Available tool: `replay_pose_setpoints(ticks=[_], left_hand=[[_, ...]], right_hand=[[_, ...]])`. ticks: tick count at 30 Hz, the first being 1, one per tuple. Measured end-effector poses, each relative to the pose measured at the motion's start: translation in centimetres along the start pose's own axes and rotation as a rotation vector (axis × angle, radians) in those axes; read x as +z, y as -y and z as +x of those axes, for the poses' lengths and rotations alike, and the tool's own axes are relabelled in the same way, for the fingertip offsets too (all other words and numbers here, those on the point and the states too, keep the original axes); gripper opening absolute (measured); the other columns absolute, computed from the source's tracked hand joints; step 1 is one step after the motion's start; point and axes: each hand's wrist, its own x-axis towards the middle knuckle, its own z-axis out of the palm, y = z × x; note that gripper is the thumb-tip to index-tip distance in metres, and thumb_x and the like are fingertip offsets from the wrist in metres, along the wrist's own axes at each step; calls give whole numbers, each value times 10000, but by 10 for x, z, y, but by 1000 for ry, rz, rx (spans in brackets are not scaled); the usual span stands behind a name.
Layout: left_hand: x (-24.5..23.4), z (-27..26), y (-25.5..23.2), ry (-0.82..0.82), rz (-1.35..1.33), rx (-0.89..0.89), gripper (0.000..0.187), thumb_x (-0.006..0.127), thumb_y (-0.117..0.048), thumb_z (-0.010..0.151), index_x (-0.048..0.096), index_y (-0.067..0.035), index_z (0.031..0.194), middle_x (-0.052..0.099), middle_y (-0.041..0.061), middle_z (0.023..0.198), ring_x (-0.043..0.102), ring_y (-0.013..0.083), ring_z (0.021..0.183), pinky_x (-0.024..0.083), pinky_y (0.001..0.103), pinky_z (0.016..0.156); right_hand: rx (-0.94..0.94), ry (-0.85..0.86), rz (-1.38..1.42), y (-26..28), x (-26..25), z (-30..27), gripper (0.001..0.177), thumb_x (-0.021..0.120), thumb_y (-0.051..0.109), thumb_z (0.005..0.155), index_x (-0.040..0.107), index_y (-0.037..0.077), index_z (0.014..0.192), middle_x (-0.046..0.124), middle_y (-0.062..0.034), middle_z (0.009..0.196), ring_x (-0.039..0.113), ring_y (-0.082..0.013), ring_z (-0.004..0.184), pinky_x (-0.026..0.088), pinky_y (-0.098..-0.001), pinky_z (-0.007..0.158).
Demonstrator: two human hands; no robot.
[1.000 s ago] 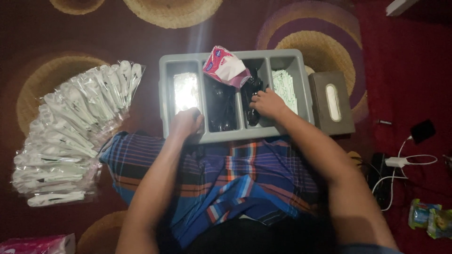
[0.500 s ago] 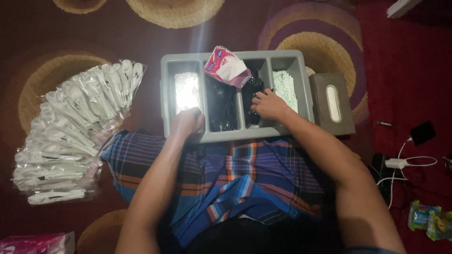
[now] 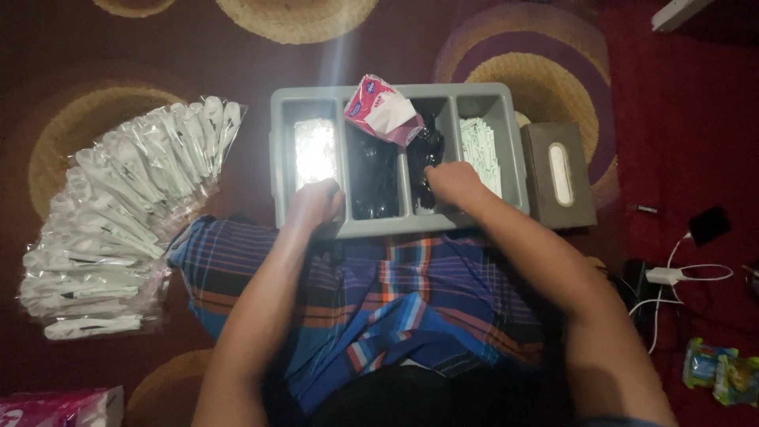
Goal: Manually inserting individual plastic spoons into plastic sleeves and organizing them into a partitioned tray.
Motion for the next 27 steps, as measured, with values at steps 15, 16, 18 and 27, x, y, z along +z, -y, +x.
replay_pose_setpoints(ticks=[15,16,18,27], left_hand=[[3,0,-1,-22,-24,-11,370,563,-419,989,690,-207,1264,766,139,1140,719,352,1116,588,522,929],[1,-1,-2,-20,-30,-19,367,571,-411,986,692,-206,1266,765,140,1148,717,354,1121,585,523,936],[-1,-4,-4,-18,-36,-28,364,579,-402,983,693,-205,1267,763,141,1156,715,356,1126,582,524,942],[5,4,0,-10,-16,-7,380,558,-428,991,693,-180,1247,766,175,1105,725,388,1085,589,541,913]], right_hand=[[301,-75,614,-11,-8,0,330,775,318,891,682,108,1129,755,-196,1047,705,-447,1073,543,-551,937],[315,-129,688,-14,-6,-1,352,787,306,893,674,90,1147,746,-214,1050,697,-455,1077,538,-561,935],[328,-184,762,-22,2,-1,374,799,294,895,667,71,1166,737,-231,1054,688,-463,1082,533,-571,934],[318,-289,1188,-42,35,-12,406,833,211,885,679,23,1210,758,-162,1001,722,-301,955,531,-440,871]])
